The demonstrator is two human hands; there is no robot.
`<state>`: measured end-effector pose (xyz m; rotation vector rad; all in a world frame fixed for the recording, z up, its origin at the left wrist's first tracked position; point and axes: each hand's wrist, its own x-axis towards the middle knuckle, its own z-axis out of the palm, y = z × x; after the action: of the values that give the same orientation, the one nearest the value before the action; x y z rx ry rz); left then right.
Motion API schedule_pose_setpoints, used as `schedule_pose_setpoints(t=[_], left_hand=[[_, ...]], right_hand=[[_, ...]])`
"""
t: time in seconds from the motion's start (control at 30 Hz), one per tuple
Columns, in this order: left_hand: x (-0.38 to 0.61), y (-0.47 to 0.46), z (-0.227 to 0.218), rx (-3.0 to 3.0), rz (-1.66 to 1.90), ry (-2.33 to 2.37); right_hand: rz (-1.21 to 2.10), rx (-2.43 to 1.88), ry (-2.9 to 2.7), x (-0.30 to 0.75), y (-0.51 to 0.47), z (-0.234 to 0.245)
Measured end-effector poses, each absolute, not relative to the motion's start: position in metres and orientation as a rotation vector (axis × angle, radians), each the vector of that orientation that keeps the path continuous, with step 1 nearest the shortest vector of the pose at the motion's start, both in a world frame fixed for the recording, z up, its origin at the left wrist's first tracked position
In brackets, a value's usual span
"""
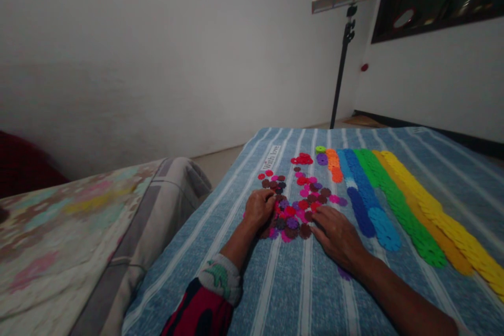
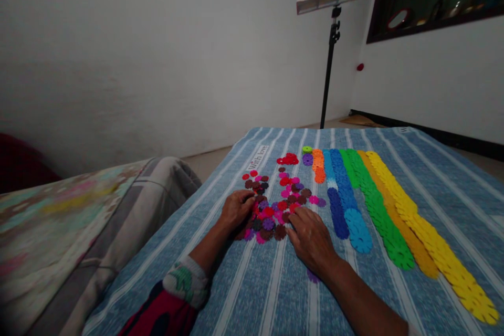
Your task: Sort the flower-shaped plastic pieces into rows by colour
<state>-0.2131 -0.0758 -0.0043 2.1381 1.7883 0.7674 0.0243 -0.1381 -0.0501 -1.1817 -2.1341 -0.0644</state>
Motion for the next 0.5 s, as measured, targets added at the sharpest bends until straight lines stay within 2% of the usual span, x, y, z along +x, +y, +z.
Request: schedule_pose_setpoints(t=[0.23, 0.5], left_hand=[[-0.207, -0.065, 0.009, 2.121, 0.468, 2.156], [-0.193, -0.050, 0.015, 2.172, 0.361, 2.112]], right_hand=[[-0.062, -1.170, -2.162, 0.025, -0.139, -0.049], [-0.066, -1.192, -2.178, 0.024, -0.140, -0.046]])
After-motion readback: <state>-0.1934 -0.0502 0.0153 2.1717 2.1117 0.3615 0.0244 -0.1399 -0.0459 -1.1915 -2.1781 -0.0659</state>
